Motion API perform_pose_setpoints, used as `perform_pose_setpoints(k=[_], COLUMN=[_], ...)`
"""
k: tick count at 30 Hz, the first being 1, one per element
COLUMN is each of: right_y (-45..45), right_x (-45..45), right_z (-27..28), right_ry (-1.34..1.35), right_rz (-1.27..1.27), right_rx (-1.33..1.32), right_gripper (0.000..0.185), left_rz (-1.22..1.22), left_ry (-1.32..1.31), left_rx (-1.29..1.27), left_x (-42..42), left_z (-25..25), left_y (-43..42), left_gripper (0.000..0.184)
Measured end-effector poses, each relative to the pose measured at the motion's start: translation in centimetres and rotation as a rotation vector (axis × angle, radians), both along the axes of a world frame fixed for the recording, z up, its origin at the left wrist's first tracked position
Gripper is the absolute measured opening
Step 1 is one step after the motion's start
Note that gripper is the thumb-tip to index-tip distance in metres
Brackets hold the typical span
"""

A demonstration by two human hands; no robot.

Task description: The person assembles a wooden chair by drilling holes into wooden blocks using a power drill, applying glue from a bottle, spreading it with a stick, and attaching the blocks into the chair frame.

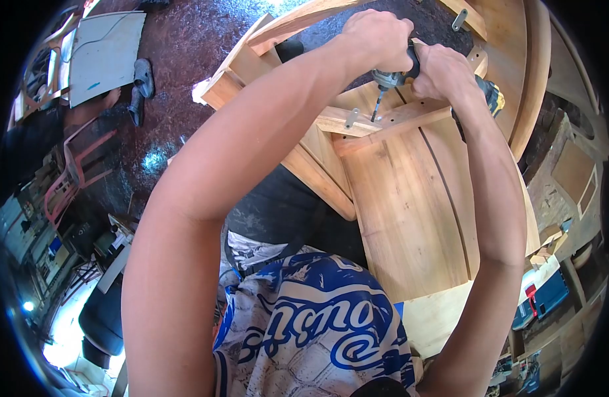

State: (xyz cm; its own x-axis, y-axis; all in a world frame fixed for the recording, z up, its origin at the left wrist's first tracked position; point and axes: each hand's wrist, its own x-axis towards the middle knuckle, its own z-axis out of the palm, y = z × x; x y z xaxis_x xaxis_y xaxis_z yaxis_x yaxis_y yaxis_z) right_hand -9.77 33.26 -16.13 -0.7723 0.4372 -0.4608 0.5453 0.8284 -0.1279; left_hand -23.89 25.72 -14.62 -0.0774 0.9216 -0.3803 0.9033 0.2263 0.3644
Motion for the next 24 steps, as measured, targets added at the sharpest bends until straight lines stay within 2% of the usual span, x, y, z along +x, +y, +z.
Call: perform_pose_setpoints(k=[4, 6, 7, 8, 12, 14, 15, 16, 17, 21, 24], right_y=[0.3, 0.4, 0.4, 0.4, -0.1, 0.6, 0.3, 0.2, 0.3, 0.1, 0.0], right_x=[-1.1, -1.9, -2.3, -2.3, -1.3, -1.1, -1.2, -1.2, -1.2, -1.4, -0.7], right_z=[-1.2, -0.3, 0.1, 0.1, -0.9, -0.9, -0.8, -0.7, -1.0, -0.4, -1.0], right_ry=[0.015, -0.043, -0.106, -0.102, -0.062, -0.048, -0.067, -0.083, -0.056, -0.082, -0.003], right_rz=[0.06, 0.07, 0.068, 0.074, 0.015, 0.011, 0.006, 0.001, 0.002, 0.044, -0.007], right_rx=[0.023, -0.004, -0.04, -0.038, 0.005, 0.04, 0.041, 0.041, 0.011, 0.005, 0.017], right_gripper=[0.034, 0.034, 0.035, 0.035, 0.035, 0.035, 0.035, 0.035, 0.04, 0.039, 0.042], left_rz=[0.114, 0.143, 0.084, 0.091, 0.238, 0.373, 0.484, 0.484, 0.517, 0.629, 0.605], left_ry=[-0.042, -0.069, -0.224, -0.22, -0.135, -0.235, -0.313, -0.318, -0.296, -0.279, -0.227], left_rx=[-0.027, -0.184, -0.289, -0.287, -0.09, 0.055, -0.003, -0.005, 0.03, 0.117, 0.107], left_x=[-0.2, -0.8, -1.8, -1.7, -0.5, 0.5, 0.8, 1.0, 1.1, 1.5, 2.1], left_z=[-2.1, -3.6, -4.2, -5.1, -5.7, -6.0, -5.8, -5.9, -5.7, -5.1, -4.4], left_y=[0.5, 1.6, 2.6, 2.7, 1.9, 1.4, 1.4, 1.0, 0.6, 0.2, 0.3], left_gripper=[0.049, 0.058, 0.058, 0.058, 0.049, 0.044, 0.039, 0.039, 0.038, 0.035, 0.033])
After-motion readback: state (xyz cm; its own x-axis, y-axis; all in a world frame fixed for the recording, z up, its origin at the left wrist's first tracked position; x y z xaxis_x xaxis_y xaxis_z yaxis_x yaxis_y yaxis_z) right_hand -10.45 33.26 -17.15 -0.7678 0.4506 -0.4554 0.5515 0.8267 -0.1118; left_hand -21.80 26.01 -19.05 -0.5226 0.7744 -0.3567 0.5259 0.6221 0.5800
